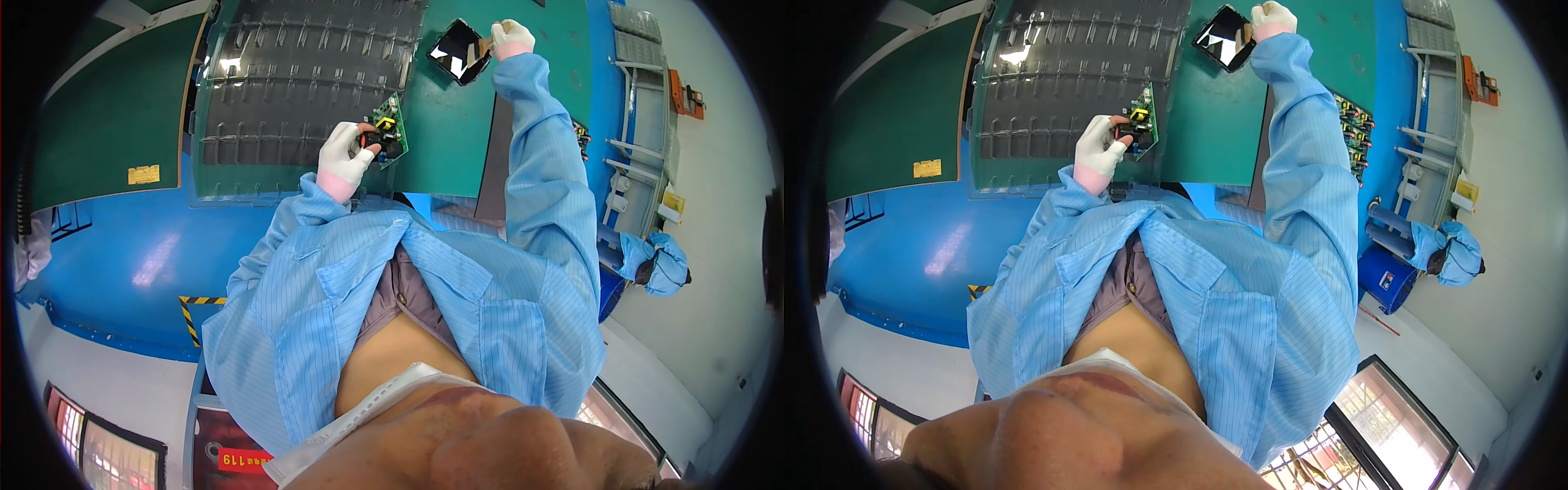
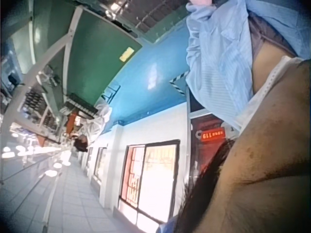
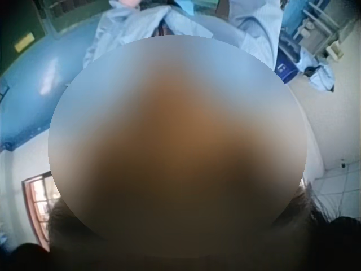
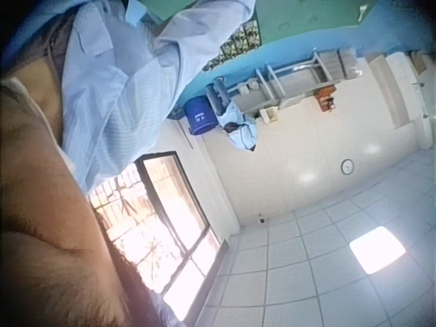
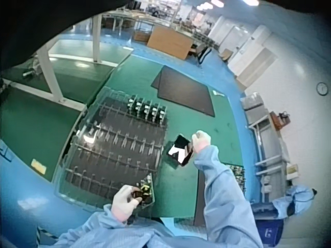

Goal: Cleaning electronic circuit boards with a brush at a manual assembly station.

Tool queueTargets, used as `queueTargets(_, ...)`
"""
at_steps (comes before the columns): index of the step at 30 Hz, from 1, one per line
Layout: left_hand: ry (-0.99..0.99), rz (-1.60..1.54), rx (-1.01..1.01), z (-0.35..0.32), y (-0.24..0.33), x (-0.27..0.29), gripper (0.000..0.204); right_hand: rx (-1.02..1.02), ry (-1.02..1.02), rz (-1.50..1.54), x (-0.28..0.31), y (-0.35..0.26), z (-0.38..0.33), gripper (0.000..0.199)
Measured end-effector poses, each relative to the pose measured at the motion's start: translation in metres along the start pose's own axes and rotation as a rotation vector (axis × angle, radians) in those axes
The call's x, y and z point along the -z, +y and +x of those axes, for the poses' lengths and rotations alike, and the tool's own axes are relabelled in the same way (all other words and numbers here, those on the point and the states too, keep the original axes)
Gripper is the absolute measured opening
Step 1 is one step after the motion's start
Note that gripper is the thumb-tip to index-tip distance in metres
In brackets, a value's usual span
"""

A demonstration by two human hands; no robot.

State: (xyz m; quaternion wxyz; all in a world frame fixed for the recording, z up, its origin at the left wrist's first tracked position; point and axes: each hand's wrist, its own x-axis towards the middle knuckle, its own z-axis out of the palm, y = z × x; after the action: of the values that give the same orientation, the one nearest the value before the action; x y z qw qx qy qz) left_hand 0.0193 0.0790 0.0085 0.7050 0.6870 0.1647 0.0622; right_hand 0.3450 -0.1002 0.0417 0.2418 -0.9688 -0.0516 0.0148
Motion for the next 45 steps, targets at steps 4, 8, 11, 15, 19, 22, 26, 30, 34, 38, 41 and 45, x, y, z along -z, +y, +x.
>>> queueTargets(4,0.040,0.062,-0.083,0.005,0.008,0.000,0.031,-0.002,0.110,-0.196,-0.014,0.016,0.006,0.024)
queueTargets(8,0.083,0.131,-0.178,0.011,0.020,0.001,0.031,0.019,0.155,-0.237,-0.015,0.014,0.000,0.028)
queueTargets(11,0.074,0.163,-0.251,0.016,0.027,0.003,0.032,0.081,0.144,-0.143,0.014,-0.002,-0.005,0.024)
queueTargets(15,0.061,0.240,-0.293,0.017,0.039,0.012,0.034,0.195,0.144,0.106,0.066,-0.034,-0.031,0.009)
queueTargets(19,0.048,0.356,-0.345,0.016,0.058,0.019,0.037,0.283,0.113,0.809,0.132,-0.053,-0.125,0.018)
queueTargets(22,0.014,0.499,-0.422,0.018,0.078,0.018,0.042,0.267,0.046,1.194,0.142,-0.033,-0.178,0.021)
queueTargets(26,-0.012,0.526,-0.435,0.018,0.094,0.013,0.044,0.328,0.043,1.435,0.124,-0.012,-0.218,0.014)
queueTargets(30,-0.024,0.624,-0.521,0.019,0.115,-0.003,0.040,0.595,0.029,1.172,0.135,-0.004,-0.241,0.014)
queueTargets(34,0.000,0.743,-0.623,0.014,0.131,-0.028,0.035,0.838,0.025,0.832,0.153,0.005,-0.245,0.018)
queueTargets(38,0.024,0.786,-0.670,0.007,0.143,-0.053,0.036,1.030,0.029,0.700,0.170,0.016,-0.243,0.022)
queueTargets(41,0.018,0.748,-0.702,0.002,0.148,-0.066,0.036,1.097,0.005,0.673,0.178,0.030,-0.241,0.022)
queueTargets(45,0.021,0.713,-0.699,-0.005,0.152,-0.079,0.040,1.149,-0.018,0.648,0.182,0.040,-0.235,0.022)
